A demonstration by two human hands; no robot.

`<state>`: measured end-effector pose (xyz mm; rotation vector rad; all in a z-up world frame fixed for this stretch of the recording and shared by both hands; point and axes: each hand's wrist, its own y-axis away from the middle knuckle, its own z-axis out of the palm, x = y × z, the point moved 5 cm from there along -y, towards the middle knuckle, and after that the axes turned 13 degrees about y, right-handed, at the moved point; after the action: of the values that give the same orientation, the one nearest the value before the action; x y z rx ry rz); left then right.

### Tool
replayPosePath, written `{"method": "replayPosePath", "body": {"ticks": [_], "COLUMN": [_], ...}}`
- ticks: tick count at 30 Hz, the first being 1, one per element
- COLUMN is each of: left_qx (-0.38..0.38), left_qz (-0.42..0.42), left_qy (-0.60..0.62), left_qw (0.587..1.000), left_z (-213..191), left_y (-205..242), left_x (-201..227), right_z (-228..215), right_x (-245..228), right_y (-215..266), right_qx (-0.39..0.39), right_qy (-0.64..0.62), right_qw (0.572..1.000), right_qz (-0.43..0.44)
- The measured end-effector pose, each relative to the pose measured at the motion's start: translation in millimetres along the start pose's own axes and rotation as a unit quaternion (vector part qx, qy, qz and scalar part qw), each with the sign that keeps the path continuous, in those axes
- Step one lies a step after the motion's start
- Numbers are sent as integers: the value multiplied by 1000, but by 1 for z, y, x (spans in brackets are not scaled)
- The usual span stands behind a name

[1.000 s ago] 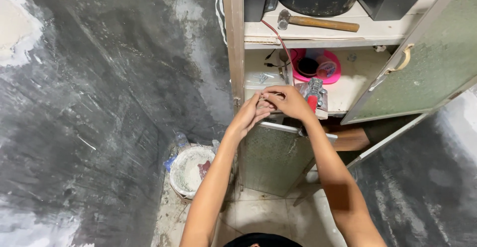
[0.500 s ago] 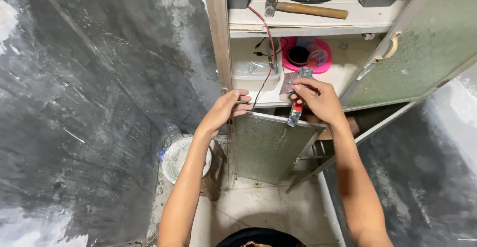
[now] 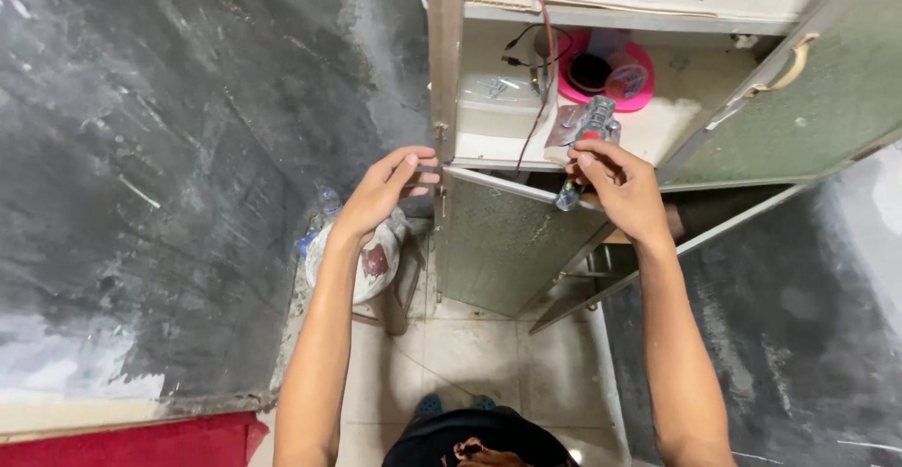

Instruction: The person retrieves a hammer from a cabinet and repeatedly strikes a dark wall surface with it. The person uses one hand to stabilize against the wall while hammering with the other.

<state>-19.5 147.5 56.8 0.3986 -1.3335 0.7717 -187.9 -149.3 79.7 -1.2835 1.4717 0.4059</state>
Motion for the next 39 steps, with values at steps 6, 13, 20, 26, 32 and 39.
{"method": "replayPosePath", "body": {"ticks": [6, 13, 20, 26, 32, 39], "left_qx": [65, 117, 78, 34, -12, -49], "left_qz": [16, 38, 101, 152, 177, 231], "left_qy": [1, 24, 2, 11, 29, -3], "left_qw": [998, 992, 992, 988, 984, 972], "left_z": [-25, -34, 9, 51, 91, 125], "left_y": [44, 67, 26, -22, -73, -110], "left_x": [0, 12, 37, 57, 83, 117], "right_z": [33, 46, 20, -20, -51, -75], "right_x": [-9, -28, -54, -76, -102, -133], "right_y": [-14, -28, -36, -42, -62, -94], "right_qx": [-47, -76, -46, 36, 76, 139], "right_qy": [6, 1, 11, 55, 97, 197], "right_qw": [999, 994, 994, 991, 982, 942], "right_qz": [-21, -75, -98, -119, -144, -233]}}
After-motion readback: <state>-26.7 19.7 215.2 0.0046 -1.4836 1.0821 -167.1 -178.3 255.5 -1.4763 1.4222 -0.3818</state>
